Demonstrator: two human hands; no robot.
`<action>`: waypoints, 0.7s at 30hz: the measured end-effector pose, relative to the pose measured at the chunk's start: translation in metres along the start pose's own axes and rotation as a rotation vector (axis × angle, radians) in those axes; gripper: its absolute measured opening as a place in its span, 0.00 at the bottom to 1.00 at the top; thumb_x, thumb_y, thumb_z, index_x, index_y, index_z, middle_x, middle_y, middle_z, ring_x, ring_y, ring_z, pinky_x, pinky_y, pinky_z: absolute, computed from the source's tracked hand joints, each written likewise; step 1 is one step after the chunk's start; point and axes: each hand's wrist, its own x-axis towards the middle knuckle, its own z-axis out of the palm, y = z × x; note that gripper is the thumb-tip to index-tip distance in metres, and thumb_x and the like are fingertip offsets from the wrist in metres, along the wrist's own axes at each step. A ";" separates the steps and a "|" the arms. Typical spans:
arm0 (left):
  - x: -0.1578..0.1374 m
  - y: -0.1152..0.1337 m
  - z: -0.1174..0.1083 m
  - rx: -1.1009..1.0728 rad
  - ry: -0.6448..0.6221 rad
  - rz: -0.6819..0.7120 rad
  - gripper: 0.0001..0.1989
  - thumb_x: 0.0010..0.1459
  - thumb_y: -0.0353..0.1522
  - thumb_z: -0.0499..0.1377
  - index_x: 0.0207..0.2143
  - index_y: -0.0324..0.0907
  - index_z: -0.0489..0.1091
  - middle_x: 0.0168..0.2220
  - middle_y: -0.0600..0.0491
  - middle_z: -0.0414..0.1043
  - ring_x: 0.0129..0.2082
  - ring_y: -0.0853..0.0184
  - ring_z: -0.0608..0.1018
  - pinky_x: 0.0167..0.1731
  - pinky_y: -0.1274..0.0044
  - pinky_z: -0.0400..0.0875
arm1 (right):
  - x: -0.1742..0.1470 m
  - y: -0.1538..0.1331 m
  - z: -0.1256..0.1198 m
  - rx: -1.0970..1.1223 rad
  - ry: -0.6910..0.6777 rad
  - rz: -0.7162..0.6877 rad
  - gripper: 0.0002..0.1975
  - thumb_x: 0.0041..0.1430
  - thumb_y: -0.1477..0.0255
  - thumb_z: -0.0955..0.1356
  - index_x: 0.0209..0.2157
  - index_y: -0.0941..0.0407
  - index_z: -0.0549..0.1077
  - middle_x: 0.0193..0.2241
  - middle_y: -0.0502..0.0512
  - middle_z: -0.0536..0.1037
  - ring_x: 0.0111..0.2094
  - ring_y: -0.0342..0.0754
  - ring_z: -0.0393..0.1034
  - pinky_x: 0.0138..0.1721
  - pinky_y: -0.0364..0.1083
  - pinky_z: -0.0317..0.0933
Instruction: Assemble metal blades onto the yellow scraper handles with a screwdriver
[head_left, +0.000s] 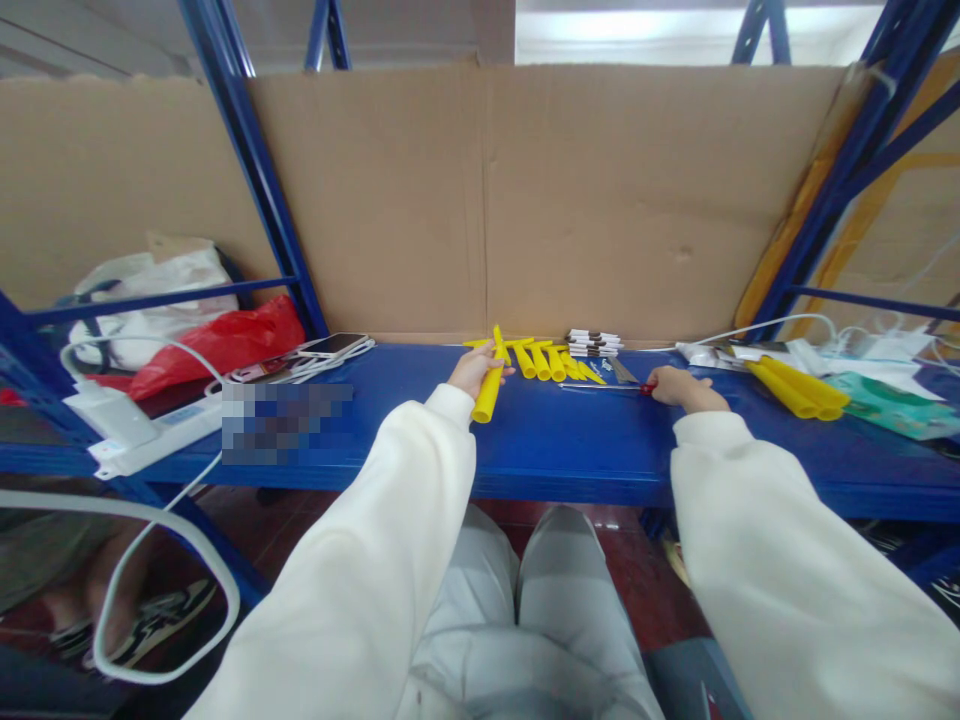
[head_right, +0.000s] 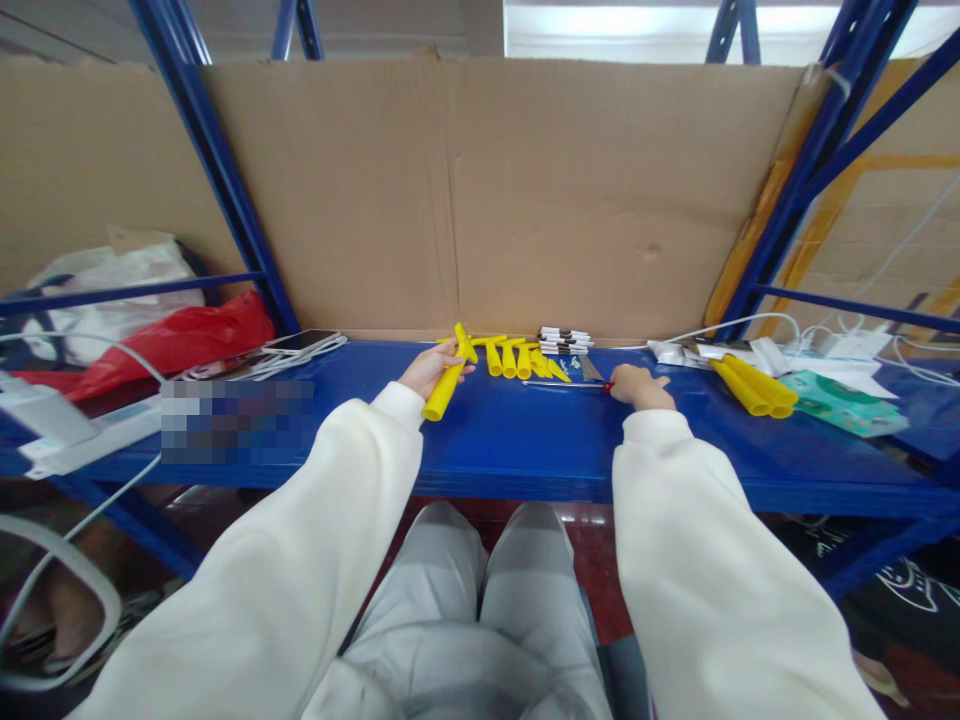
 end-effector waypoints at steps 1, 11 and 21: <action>0.000 0.000 0.000 0.003 -0.001 -0.004 0.45 0.50 0.13 0.57 0.70 0.45 0.59 0.58 0.41 0.73 0.28 0.67 0.84 0.16 0.83 0.68 | -0.001 -0.001 -0.001 0.001 0.000 -0.001 0.10 0.48 0.79 0.68 0.31 0.53 0.81 0.36 0.64 0.82 0.45 0.66 0.77 0.49 0.70 0.64; 0.005 -0.002 -0.004 0.053 0.001 -0.021 0.45 0.51 0.15 0.57 0.70 0.47 0.59 0.60 0.41 0.70 0.29 0.67 0.84 0.16 0.83 0.69 | -0.010 -0.015 -0.003 0.036 0.105 -0.192 0.09 0.49 0.76 0.68 0.34 0.52 0.75 0.33 0.55 0.81 0.40 0.57 0.76 0.51 0.60 0.64; -0.003 0.000 0.001 0.089 0.019 -0.035 0.43 0.51 0.14 0.57 0.69 0.47 0.61 0.65 0.41 0.66 0.29 0.67 0.84 0.14 0.84 0.68 | 0.001 -0.021 0.012 0.454 0.341 -0.487 0.06 0.48 0.74 0.69 0.31 0.52 0.70 0.31 0.54 0.81 0.32 0.51 0.74 0.37 0.46 0.66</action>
